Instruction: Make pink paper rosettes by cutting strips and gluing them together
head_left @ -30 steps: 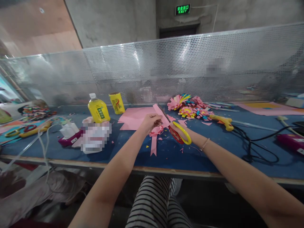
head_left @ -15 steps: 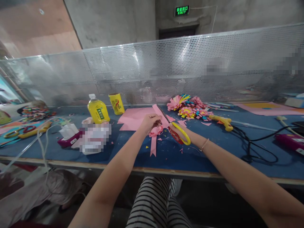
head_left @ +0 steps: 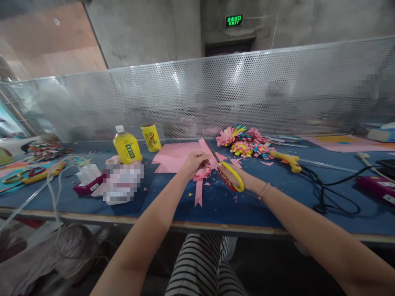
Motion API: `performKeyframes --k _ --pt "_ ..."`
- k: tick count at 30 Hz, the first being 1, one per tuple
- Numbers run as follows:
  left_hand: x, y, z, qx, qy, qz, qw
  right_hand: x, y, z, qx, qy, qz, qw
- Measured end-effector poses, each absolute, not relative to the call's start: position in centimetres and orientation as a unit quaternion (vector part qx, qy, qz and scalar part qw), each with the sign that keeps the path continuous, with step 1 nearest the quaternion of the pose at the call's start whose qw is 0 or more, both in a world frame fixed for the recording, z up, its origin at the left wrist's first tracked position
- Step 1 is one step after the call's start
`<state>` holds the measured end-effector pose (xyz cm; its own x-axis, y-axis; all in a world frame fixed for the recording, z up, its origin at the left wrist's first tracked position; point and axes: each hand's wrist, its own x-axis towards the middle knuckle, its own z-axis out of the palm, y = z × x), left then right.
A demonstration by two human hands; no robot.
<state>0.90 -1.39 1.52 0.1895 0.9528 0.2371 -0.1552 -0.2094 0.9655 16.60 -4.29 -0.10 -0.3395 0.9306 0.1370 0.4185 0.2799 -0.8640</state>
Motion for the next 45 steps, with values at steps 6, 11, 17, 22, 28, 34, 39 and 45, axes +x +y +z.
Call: performKeyframes --k 6,11,17,22,28,34,39,45 --pt "0.8 -1.1 1.1 0.578 0.353 0.525 0.515 17.1 -2.4 -1.2 -0.433 -0.669 0.435 0.419" --pt "0.7 -0.6 1.0 0.565 0.365 0.540 0.506 17.7 -1.1 -1.6 -0.418 -0.636 0.481 0.436" --pt "0.5 -0.2 0.8 0.563 0.364 0.559 0.488 18.0 -0.5 -1.0 -0.354 -0.606 0.534 0.471" --pt "0.2 0.2 0.3 0.576 0.374 0.564 0.459 18.2 0.3 -1.7 -0.371 -0.609 0.494 0.498" --pt "0.6 0.4 0.2 0.501 0.381 0.598 0.496 18.6 0.3 -2.5 -0.412 -0.637 0.422 0.497" --pt "1.0 -0.1 0.3 0.490 0.348 0.578 0.552 18.1 -0.7 -1.5 -0.391 -0.651 0.418 0.499" --pt "1.3 -0.7 0.5 0.495 0.352 0.546 0.577 17.9 -1.0 -1.1 -0.366 -0.654 0.403 0.526" --pt "1.4 -1.0 0.7 0.501 0.364 0.541 0.569 18.0 -0.9 -1.1 -0.365 -0.653 0.395 0.532"
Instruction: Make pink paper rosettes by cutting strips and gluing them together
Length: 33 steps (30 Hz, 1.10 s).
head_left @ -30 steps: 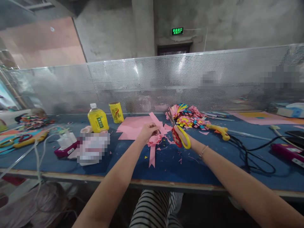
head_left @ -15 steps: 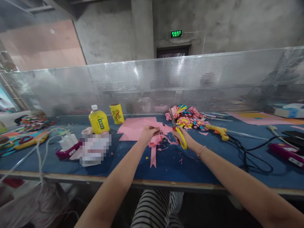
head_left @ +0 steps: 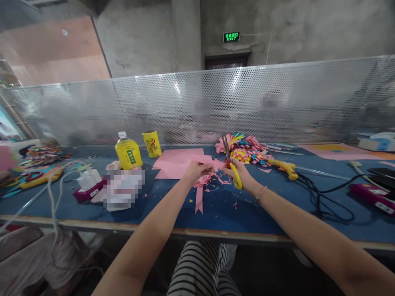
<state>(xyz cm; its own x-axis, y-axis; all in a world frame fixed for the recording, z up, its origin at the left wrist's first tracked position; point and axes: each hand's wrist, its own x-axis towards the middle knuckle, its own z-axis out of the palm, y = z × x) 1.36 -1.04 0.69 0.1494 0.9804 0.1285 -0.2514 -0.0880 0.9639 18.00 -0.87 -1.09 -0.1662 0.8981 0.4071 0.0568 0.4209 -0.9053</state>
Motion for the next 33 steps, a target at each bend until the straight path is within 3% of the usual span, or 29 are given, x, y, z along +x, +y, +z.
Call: performKeyframes --k 6,11,15,23,33 --pt "1.4 -0.7 0.7 0.510 0.376 0.543 0.551 18.1 -0.5 -1.3 -0.384 -0.667 0.376 0.516" --pt "0.9 0.4 0.4 0.484 0.394 0.591 0.511 18.5 -0.2 -1.8 -0.430 -0.715 0.277 0.477" --pt "0.2 0.6 0.5 0.483 0.384 0.625 0.478 18.7 -0.8 -1.6 -0.444 -0.759 0.195 0.434" --pt "-0.7 1.1 1.2 0.421 0.305 0.741 0.425 18.8 -1.7 -0.9 -0.498 -0.789 0.142 0.330" --pt "0.0 -0.1 1.2 0.520 0.352 0.712 0.316 18.5 -1.7 -1.6 -0.462 -0.822 0.113 0.314"
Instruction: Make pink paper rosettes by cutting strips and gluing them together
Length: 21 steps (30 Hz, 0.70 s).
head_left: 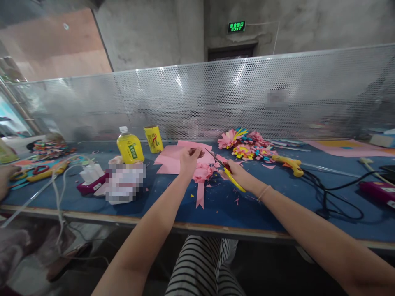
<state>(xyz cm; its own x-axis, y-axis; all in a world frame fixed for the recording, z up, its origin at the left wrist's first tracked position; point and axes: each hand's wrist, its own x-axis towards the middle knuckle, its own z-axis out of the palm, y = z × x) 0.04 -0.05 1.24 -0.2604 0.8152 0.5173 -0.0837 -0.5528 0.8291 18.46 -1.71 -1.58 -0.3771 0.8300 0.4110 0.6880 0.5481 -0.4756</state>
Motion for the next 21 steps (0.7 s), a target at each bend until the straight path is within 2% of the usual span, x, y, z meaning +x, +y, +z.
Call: performKeyframes --k 9,21 --pt "0.4 -0.7 1.4 0.542 0.375 0.678 0.326 18.2 -1.4 -1.8 -0.438 -0.826 0.106 0.338" --pt "0.4 -1.0 1.6 0.532 0.379 0.684 0.324 18.0 -0.7 -2.4 -0.425 -0.793 0.237 0.367"
